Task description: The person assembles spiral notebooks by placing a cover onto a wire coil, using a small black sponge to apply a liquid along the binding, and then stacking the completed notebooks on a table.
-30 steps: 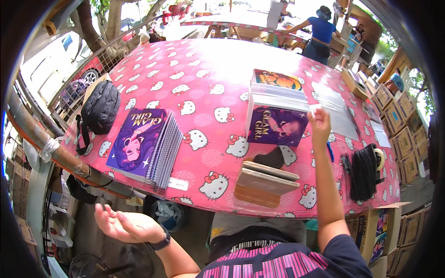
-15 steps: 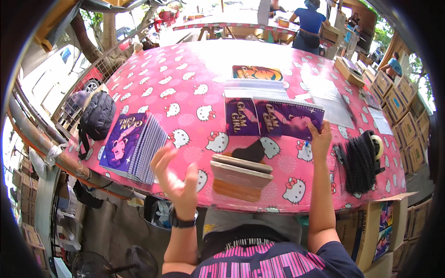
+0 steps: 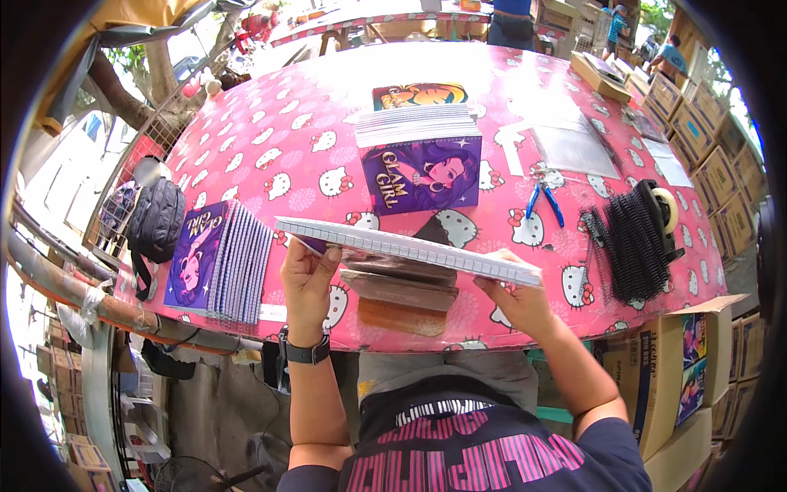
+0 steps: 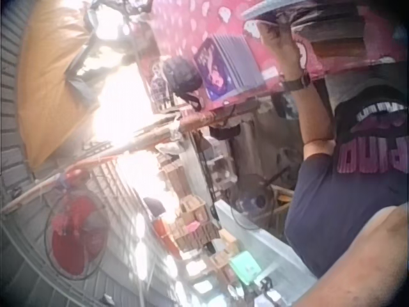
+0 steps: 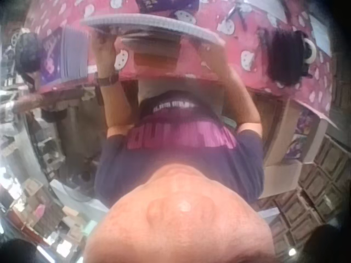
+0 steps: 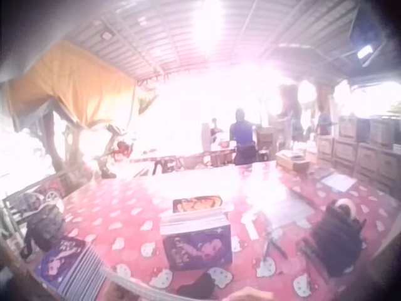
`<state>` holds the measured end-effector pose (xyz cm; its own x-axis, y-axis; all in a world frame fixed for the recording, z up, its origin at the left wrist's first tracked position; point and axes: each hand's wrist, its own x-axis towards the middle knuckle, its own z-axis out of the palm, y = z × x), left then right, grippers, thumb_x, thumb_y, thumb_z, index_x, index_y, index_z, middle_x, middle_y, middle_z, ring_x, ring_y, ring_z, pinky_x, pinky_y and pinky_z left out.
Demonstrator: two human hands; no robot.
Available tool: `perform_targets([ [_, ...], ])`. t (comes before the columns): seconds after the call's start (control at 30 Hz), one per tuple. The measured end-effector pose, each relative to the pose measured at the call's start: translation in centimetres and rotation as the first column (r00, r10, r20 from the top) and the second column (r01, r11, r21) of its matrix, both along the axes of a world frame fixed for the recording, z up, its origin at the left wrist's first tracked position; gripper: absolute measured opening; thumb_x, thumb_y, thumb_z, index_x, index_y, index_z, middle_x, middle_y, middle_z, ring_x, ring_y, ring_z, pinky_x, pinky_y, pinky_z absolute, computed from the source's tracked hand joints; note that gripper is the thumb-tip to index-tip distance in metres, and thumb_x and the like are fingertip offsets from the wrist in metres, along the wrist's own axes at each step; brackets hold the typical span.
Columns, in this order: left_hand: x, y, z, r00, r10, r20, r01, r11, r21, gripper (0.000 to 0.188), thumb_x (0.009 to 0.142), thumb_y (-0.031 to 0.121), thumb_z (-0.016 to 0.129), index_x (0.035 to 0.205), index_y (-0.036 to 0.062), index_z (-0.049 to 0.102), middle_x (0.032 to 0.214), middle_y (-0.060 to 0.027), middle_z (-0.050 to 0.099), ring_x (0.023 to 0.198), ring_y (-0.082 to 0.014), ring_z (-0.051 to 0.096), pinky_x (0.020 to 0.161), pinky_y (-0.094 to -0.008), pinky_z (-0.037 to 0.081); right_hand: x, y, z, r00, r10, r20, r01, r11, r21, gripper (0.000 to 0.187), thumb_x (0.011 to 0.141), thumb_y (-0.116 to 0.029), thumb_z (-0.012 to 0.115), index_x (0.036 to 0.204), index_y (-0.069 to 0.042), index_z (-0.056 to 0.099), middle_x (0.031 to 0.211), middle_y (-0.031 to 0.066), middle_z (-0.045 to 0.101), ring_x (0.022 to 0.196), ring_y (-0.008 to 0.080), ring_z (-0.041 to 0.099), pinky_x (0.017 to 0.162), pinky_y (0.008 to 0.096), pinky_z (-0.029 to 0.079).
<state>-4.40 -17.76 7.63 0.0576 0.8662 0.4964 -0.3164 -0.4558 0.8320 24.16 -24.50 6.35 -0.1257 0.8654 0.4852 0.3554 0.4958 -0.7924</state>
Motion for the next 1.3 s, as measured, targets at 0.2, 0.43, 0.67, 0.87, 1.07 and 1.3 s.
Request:
perform_targets([
  [0.2, -0.7, -0.8, 1.2, 0.999, 0.026, -0.029, -0.026, 0.999, -0.021, 0.029, 0.089, 0.004, 0.064, 0.116, -0.0001, 0.052, 0.103, -0.0052, 0.064, 0.095, -0.0095, 0.058, 0.086, -0.0263, 0.045, -0.1, -0.2, 1.8, 0.999, 0.034, 0.027, -0.033, 0.998, -0.047, 0.031, 0.080, -0.001, 0.066, 0.111, -0.001, 0.062, 0.102, 0.0167, 0.066, 0.088, 0.0290, 0.065, 0.076, 0.0341, 0.051],
  [0.43, -3.7, 1.4, -1.5, 0.942, -0.104, -0.319, 0.037, 0.977, -0.209, 0.034, 0.086, -0.002, 0.062, 0.118, 0.0011, 0.051, 0.110, -0.0034, 0.061, 0.100, -0.0095, 0.054, 0.085, -0.0262, 0.043, -1.0, 0.1, -1.3, 0.984, 0.060, 0.166, -0.045, 0.995, -0.093, 0.036, 0.082, -0.012, 0.069, 0.114, -0.001, 0.059, 0.103, 0.0153, 0.065, 0.094, 0.0272, 0.064, 0.083, 0.0355, 0.048],
  [0.67, -1.6, 0.7, -2.7, 0.999, 0.043, 0.020, -0.037, 0.975, -0.220, 0.031, 0.093, 0.023, 0.054, 0.112, -0.0013, 0.058, 0.102, -0.0112, 0.063, 0.100, -0.0158, 0.055, 0.090, -0.0322, 0.040, -6.1, 1.3, -0.8, 0.717, 0.102, -0.689, -0.270, 0.953, -0.139, 0.031, 0.095, -0.019, 0.054, 0.121, -0.002, 0.049, 0.108, 0.0094, 0.062, 0.110, 0.0171, 0.054, 0.096, 0.0302, 0.039],
  [0.87, 0.7, 0.5, -1.7, 0.956, 0.278, 0.088, -0.243, 0.926, -0.290, 0.022, 0.093, 0.019, 0.054, 0.102, -0.0005, 0.059, 0.079, -0.0052, 0.061, 0.078, -0.0117, 0.056, 0.073, -0.0241, 0.043, 4.2, 3.0, -2.0, 0.913, -0.312, -0.262, 0.289, 0.950, -0.122, 0.021, 0.096, -0.022, 0.053, 0.102, -0.005, 0.063, 0.090, 0.0043, 0.067, 0.075, 0.0090, 0.057, 0.069, 0.0255, 0.045],
  [1.07, 0.5, 0.9, -2.7, 0.981, 0.161, 0.111, -0.124, 0.951, -0.282, 0.021, 0.093, 0.018, 0.053, 0.098, -0.0013, 0.059, 0.074, -0.0038, 0.056, 0.076, -0.0113, 0.055, 0.071, -0.0242, 0.044, 19.4, 3.2, -7.2, 0.036, -0.594, 0.804, 0.880, 0.400, 0.256, 0.039, 0.082, -0.035, 0.069, 0.104, -0.005, 0.061, 0.103, 0.0133, 0.062, 0.103, 0.0314, 0.056, 0.084, 0.0413, 0.049],
  [1.3, 0.6, 0.5, -2.8, 0.966, 0.245, 0.085, -0.213, 0.938, -0.274, 0.029, 0.094, 0.019, 0.048, 0.108, -0.0041, 0.058, 0.074, -0.0048, 0.055, 0.076, -0.0122, 0.055, 0.069, -0.0258, 0.045, 20.4, 4.2, -6.2, 0.350, -0.718, 0.602, 0.896, 0.444, 0.009, 0.022, 0.081, -0.021, 0.068, 0.097, -0.006, 0.067, 0.092, 0.0184, 0.068, 0.088, 0.0348, 0.066, 0.078, 0.0425, 0.052],
])
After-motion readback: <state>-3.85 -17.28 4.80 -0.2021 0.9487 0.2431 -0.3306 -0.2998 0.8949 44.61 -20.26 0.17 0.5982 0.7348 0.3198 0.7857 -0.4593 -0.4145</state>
